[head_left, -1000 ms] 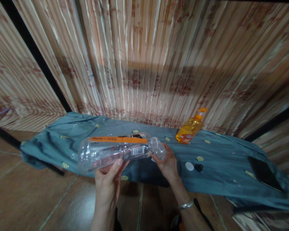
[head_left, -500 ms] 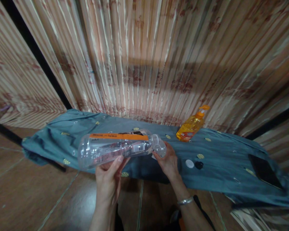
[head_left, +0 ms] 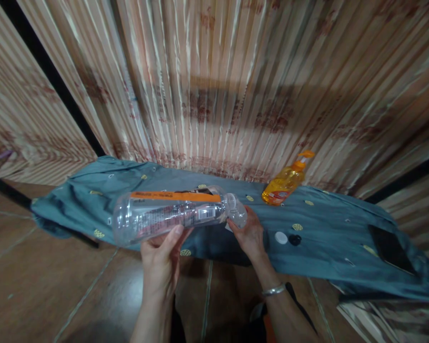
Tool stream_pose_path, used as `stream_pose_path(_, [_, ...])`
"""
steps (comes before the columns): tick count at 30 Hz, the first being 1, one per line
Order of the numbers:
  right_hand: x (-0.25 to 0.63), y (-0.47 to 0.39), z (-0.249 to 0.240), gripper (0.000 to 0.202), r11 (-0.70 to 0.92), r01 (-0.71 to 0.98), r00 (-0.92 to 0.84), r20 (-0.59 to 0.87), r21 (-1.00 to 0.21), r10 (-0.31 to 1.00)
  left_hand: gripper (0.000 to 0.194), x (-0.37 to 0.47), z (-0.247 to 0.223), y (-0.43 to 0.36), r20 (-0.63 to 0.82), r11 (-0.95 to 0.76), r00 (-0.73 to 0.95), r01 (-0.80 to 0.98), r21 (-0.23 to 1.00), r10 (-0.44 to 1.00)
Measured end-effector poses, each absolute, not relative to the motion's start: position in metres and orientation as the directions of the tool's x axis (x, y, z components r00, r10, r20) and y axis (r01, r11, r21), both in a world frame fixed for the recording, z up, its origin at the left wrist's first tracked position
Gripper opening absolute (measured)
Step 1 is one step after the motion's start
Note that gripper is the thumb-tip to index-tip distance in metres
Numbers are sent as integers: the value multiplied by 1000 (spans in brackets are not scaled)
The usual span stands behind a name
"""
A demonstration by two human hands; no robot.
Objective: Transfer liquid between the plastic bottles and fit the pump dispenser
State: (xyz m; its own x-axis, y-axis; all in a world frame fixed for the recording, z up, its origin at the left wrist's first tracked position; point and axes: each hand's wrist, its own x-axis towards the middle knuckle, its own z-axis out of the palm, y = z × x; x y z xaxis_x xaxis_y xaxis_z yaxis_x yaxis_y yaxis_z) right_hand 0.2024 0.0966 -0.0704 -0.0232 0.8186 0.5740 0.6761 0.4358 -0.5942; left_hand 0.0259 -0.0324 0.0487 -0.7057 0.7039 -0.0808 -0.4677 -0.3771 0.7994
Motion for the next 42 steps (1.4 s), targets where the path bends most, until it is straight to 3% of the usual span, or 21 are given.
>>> stream_pose_path(42, [204, 97, -70, 56, 434, 674, -30, 565, -597, 824, 35, 25, 44, -33, -57, -404, -693, -482, 777, 718])
